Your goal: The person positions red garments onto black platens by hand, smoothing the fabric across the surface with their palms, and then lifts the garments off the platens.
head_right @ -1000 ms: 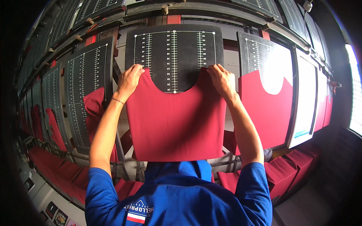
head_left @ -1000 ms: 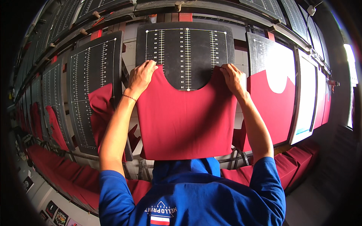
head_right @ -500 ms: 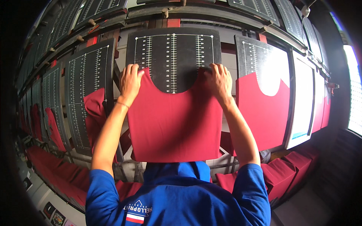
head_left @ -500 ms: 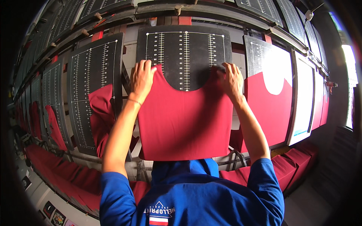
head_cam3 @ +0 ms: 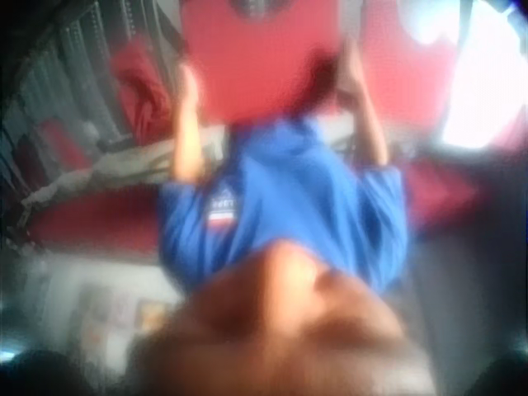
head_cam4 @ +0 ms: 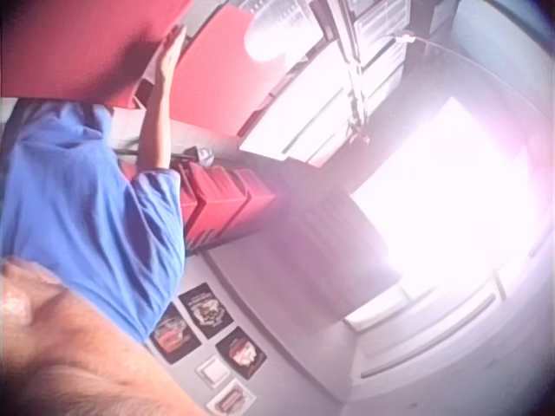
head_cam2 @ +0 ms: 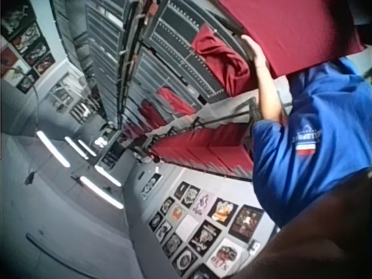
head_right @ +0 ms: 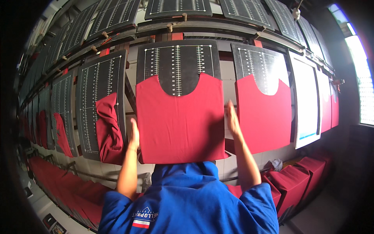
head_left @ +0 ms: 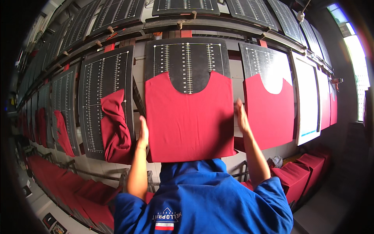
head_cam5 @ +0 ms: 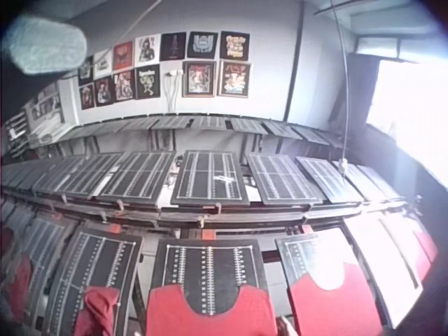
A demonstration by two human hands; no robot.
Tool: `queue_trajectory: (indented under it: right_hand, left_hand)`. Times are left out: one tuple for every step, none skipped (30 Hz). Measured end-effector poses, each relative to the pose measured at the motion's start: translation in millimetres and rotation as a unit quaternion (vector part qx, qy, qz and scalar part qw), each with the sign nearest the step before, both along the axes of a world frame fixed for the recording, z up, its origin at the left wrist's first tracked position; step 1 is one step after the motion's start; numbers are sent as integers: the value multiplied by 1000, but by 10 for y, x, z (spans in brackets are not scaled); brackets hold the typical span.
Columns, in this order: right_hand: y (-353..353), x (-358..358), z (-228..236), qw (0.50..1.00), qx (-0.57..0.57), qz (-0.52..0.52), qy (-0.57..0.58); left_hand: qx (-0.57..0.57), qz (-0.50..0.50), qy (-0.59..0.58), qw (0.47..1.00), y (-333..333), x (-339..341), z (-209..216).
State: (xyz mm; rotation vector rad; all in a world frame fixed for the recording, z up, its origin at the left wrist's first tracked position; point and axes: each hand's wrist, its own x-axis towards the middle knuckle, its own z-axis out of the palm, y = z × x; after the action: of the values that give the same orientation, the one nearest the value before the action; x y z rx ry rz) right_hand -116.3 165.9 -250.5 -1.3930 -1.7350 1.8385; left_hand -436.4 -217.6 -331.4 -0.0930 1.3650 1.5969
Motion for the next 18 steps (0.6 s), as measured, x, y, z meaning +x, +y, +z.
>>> queue_trajectory:
  right_hand:
    - [-186, 370, -194, 985, -164, -49, -17]
    - [-431, 611, -224, 964, -255, -70, 2]
    - [-661, 834, -250, 934, -344, -89, 21]
    - [-844, 944, -345, 937, -336, -78, 53]
    - [-1002, 1115, -450, 937, -324, -91, 91]
    - [-1035, 1245, -578, 925, -344, -131, 98]
    - [-1022, 1233, -591, 919, -357, -134, 97]
    - [-993, 1250, -564, 914, -365, -146, 100]
    - [-974, 1256, -544, 909, -374, -157, 102]
    - [-972, 1227, -548, 910, -362, -152, 132]
    - [-943, 1293, -584, 951, -266, -140, 66]
    - [-897, 1365, -639, 978, -165, -127, -2]
    - [-852, 1387, -668, 990, -65, -105, -72]
    - [-911, 1167, -511, 988, 44, -132, -71]
    - [-973, 818, -107, 958, 217, -95, -161]
    - [-1030, 531, 193, 929, 333, -13, -158]
    - [-1090, 284, 404, 881, 444, 66, -152]
    - [-1162, 62, 579, 861, 450, 204, -123]
  left_hand:
    - [-64, 20, -82, 994, -251, 228, -54]
    - [-141, 53, -9, 989, -293, 389, 65]
    - [-226, 78, 57, 969, -332, 564, 197]
    - [-248, 114, 65, 960, -547, 688, 152]
    - [-228, 120, 55, 965, -585, 674, 39]
    - [-205, 125, 35, 970, -598, 649, -95]
    - [-187, 145, 12, 971, -714, 685, -254]
    - [-171, 151, -1, 974, -719, 675, -293]
    - [-160, 153, -12, 975, -751, 672, -321]
    - [-152, 154, -18, 976, -793, 673, -347]
    - [-145, 141, -30, 979, -719, 673, -308]
    - [-145, 116, -31, 982, -558, 678, -113]
    - [-147, 96, -30, 984, -425, 694, 145]
    - [-149, 96, -40, 983, -401, 706, 284]
    - [-151, 101, -51, 982, -406, 738, 422]
    - [-147, 113, -73, 980, -438, 745, 463]
    - [-158, 110, -83, 978, -409, 726, 536]
    - [-167, 106, -96, 976, -366, 704, 602]
